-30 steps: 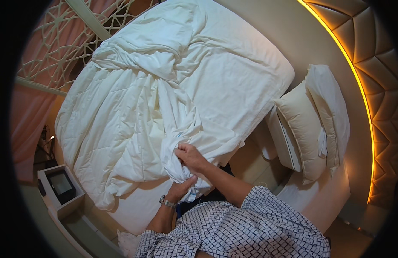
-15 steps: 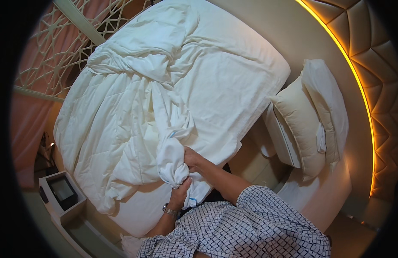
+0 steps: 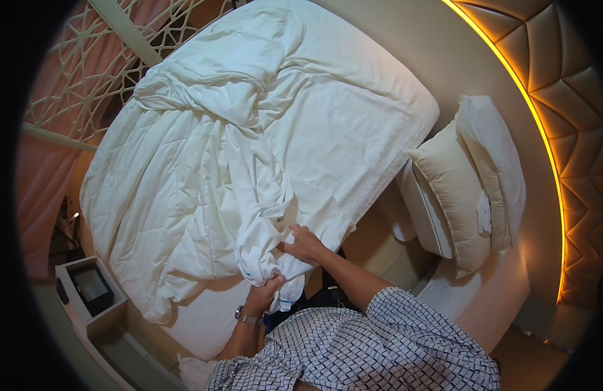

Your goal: The person is making a bed by arranging a white duvet and pillows. They repeatedly lift, fold, and smooth the duvet to cover the mattress, then adjust the pillows at the head of the bed.

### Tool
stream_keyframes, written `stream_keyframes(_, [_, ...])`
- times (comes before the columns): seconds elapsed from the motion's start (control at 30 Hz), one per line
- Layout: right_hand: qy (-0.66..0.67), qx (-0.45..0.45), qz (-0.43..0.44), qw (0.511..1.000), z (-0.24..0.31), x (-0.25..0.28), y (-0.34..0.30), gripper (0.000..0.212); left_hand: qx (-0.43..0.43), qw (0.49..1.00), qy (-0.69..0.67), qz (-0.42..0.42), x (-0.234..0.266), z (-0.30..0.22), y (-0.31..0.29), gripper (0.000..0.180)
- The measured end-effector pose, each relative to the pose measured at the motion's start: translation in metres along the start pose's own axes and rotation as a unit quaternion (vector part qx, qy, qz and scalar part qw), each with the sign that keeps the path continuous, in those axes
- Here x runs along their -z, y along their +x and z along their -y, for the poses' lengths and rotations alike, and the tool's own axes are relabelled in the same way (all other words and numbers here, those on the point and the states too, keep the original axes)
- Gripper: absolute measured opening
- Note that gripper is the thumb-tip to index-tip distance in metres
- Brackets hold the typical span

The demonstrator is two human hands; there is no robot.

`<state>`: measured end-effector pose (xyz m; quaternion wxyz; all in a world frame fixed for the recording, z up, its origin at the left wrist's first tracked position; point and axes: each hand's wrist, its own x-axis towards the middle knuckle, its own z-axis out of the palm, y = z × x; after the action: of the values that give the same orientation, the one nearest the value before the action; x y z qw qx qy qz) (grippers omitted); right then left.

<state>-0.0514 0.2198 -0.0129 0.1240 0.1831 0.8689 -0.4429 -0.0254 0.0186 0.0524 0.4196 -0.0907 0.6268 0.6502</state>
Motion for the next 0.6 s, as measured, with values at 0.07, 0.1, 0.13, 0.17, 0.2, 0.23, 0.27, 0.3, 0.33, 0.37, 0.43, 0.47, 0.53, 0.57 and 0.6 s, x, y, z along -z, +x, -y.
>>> stream_keyframes(0.07, [0.137,-0.173,0.222,0.95,-0.021,-0.01,0.009,0.04,-0.003,0.996,-0.09,-0.015,-0.012,0.0,-0.004,0.013])
stream_keyframes(0.1, [0.203,-0.253,0.325,0.888,-0.031,-0.016,0.013,0.039,-0.005,0.991,-0.134,-0.022,-0.017,-0.002,-0.005,0.014])
stream_keyframes(0.13, [0.303,-0.241,0.329,0.861,-0.029,-0.024,0.007,0.033,0.017,0.99,-0.142,-0.014,-0.015,-0.003,-0.009,0.022])
stream_keyframes(0.17, [0.347,-0.235,0.312,0.853,-0.026,-0.031,0.009,0.033,0.045,0.983,-0.173,-0.029,-0.016,-0.003,-0.01,0.026])
stream_keyframes(0.2, [0.389,-0.229,0.296,0.842,-0.018,-0.037,0.009,0.033,0.073,0.975,-0.205,-0.046,-0.017,-0.002,-0.013,0.031])
stream_keyframes(0.23, [0.43,-0.223,0.279,0.829,-0.004,-0.036,0.008,0.032,0.1,0.964,-0.236,-0.063,-0.016,0.0,-0.016,0.035])
stream_keyframes(0.27, [0.457,-0.239,0.27,0.813,0.008,-0.031,0.012,0.029,0.072,0.972,-0.214,-0.071,-0.014,0.003,-0.02,0.044])
stream_keyframes(0.3, [0.492,-0.234,0.266,0.795,0.03,-0.021,0.013,0.027,0.058,0.976,-0.198,-0.076,-0.008,0.015,-0.024,0.046])
stream_keyframes(0.33, [0.526,-0.228,0.261,0.777,0.054,-0.012,0.012,0.024,0.045,0.979,-0.181,-0.08,-0.001,0.031,-0.024,0.047])
stream_keyframes(0.37, [0.559,-0.221,0.253,0.758,0.068,-0.01,0.014,0.022,0.032,0.982,-0.164,-0.082,0.002,0.039,-0.023,0.049])
stream_keyframes(0.43, [0.582,-0.186,0.259,0.748,0.076,-0.029,0.018,0.024,0.052,0.997,-0.053,0.014,-0.008,0.007,-0.018,0.054])
stream_keyframes(0.47, [0.593,-0.168,0.263,0.742,0.075,-0.034,0.02,0.026,0.048,0.997,-0.018,0.056,-0.01,-0.001,-0.012,0.054])
stream_keyframes(0.53, [0.425,-0.064,0.264,0.863,0.069,-0.032,0.024,0.033,0.05,0.997,-0.021,0.051,-0.018,-0.016,-0.013,0.047])
stream_keyframes(0.57, [0.332,-0.009,0.259,0.907,0.064,-0.029,0.026,0.037,0.043,0.998,-0.003,0.037,-0.012,-0.011,-0.011,0.043])
stream_keyframes(0.6, [0.317,-0.026,0.23,0.92,0.06,-0.025,0.028,0.042,0.036,0.999,0.016,0.02,0.0,-0.004,-0.011,0.039])
